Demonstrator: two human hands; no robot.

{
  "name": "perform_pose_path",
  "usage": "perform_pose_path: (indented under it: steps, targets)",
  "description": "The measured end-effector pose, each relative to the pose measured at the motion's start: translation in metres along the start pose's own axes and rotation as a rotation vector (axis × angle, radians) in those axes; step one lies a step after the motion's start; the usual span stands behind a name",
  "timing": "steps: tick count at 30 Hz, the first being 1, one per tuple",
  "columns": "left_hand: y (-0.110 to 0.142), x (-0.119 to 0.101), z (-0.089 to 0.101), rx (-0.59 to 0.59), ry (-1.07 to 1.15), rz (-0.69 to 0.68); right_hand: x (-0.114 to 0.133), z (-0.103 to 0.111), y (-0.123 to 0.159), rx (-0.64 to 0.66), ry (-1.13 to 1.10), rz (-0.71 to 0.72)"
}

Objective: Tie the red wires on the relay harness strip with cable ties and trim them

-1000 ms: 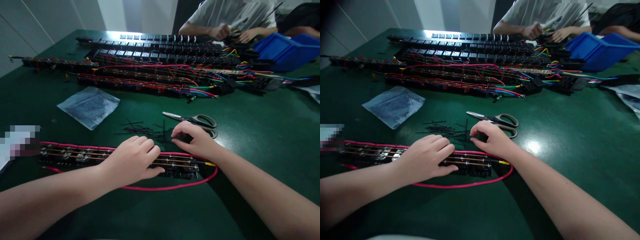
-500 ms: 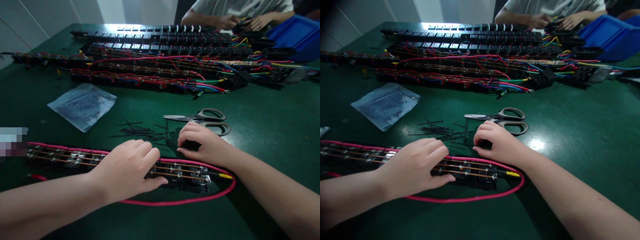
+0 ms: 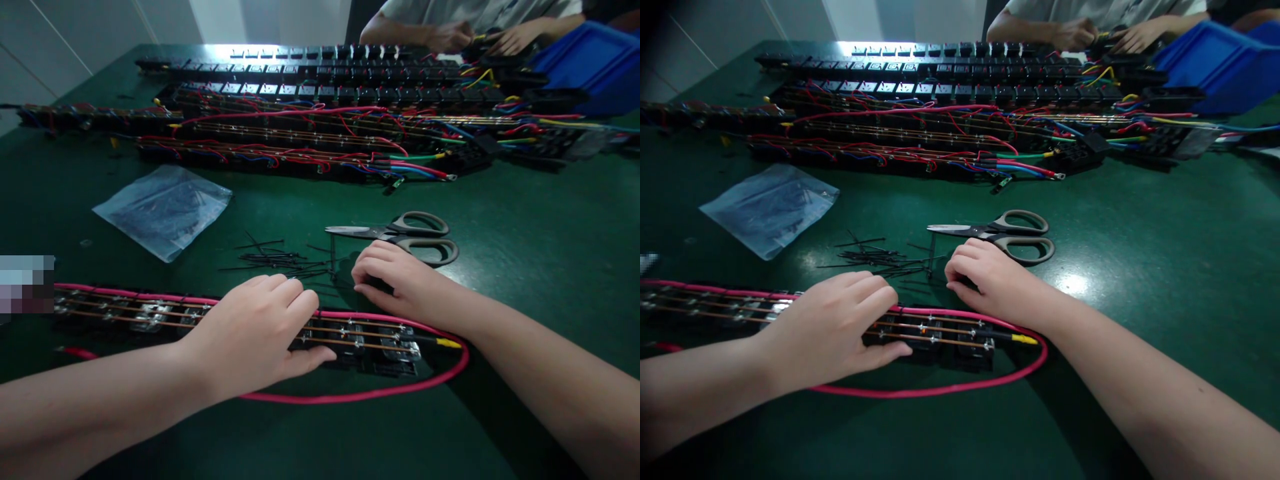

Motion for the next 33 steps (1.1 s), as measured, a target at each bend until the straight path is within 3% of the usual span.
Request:
perform_pose_path:
  steps: [10, 33]
  targets:
    - [0.003, -0.007, 0.006, -0.073, -0.038, -0.065, -0.005, 0.006, 0.001, 0.050, -0.365, -0.181]
    - [0.000, -0.011, 0.007, -0.051, -0.016, -0.121, 0.000, 0.000, -0.001, 0.093, -0.324, -0.173]
Point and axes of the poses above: each hand's wrist, its own y-axis away from the middle knuckle, its own z-axis out of the back of the hand, x = y × z, the point moved 10 cm from there along -y, towards the middle knuckle, and after that the axes turned 15 degrees about -z, right-handed, at the moved point
